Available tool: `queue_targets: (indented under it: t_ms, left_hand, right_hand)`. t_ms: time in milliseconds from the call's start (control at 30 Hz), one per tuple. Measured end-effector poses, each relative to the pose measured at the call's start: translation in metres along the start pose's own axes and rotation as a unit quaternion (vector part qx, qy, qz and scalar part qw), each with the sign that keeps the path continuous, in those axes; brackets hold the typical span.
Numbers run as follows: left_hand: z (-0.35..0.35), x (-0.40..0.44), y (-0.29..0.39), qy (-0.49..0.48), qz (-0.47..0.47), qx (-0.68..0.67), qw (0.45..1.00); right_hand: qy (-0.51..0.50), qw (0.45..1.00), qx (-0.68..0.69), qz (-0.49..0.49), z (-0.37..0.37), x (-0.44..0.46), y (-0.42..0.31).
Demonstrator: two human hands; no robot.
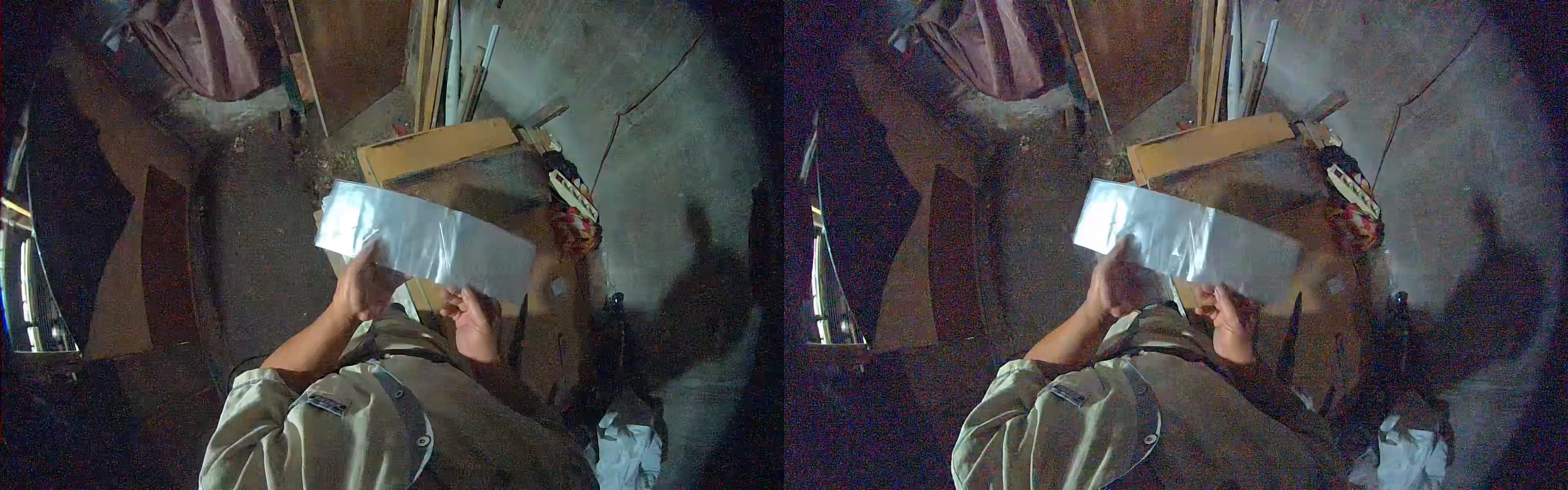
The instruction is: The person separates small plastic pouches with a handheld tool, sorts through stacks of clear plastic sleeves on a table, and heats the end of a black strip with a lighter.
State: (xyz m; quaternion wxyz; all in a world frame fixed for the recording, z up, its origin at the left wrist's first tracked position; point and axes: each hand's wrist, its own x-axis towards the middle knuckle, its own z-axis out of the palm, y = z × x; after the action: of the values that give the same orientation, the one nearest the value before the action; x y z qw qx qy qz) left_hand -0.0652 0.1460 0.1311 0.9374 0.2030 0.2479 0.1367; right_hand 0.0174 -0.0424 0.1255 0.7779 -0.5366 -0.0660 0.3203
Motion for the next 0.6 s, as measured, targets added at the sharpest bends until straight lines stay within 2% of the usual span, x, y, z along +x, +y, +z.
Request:
queue_targets:
  t_ms: [67,100,133,167,200,267,300,333,400,467,500,533,600]
  left_hand:
    - [0.004,-0.003,0.008,-0.020,-0.008,-0.031,0.999]
    - [-0.013,0.002,0.009,-0.062,-0.028,-0.046,0.997]
    - [-0.022,0.005,0.014,-0.103,-0.049,-0.060,0.992]
    - [-0.027,0.005,0.017,-0.102,-0.065,-0.063,0.991]
    - [-0.022,0.004,0.017,-0.060,-0.055,-0.062,0.995]
    - [-0.012,0.001,0.018,0.026,-0.033,-0.056,0.998]
    - [-0.026,0.002,0.019,0.038,-0.021,0.031,0.999]
    - [-0.039,0.007,0.013,0.018,0.007,0.060,0.998]
    - [-0.067,0.018,0.000,-0.017,0.066,0.115,0.991]
    - [-0.035,-0.003,0.022,0.013,-0.051,0.243,0.969]
    - [0.004,-0.018,0.030,0.018,-0.081,0.143,0.986]
    - [0.012,-0.019,0.030,0.018,-0.082,0.144,0.986]
    - [0.014,-0.018,0.026,-0.017,-0.092,0.240,0.966]
  right_hand:
    - [-0.006,0.996,0.062,0.063,0.000,-0.001,-0.002]
    - [-0.007,0.996,0.062,0.062,-0.001,-0.002,-0.004]
    - [-0.020,0.994,0.027,0.105,-0.005,-0.002,-0.007]
    - [-0.033,0.988,-0.008,0.147,-0.009,-0.002,-0.011]
    - [-0.033,0.988,-0.008,0.148,-0.012,-0.003,-0.017]
    - [-0.214,0.938,-0.199,0.184,-0.015,-0.009,-0.037]
    - [-0.267,0.917,-0.248,0.161,-0.012,-0.011,-0.050]
    - [-0.266,0.918,-0.247,0.161,-0.015,-0.013,-0.059]
    - [-0.184,0.938,-0.286,0.072,-0.020,-0.019,-0.075]
    - [-0.047,0.928,-0.353,-0.114,0.001,-0.016,-0.089]
    - [-0.021,0.903,-0.389,-0.182,-0.001,-0.008,-0.088]
    - [-0.020,0.903,-0.389,-0.182,0.002,-0.002,-0.092]
    - [-0.054,0.866,-0.443,-0.227,0.010,0.010,-0.099]
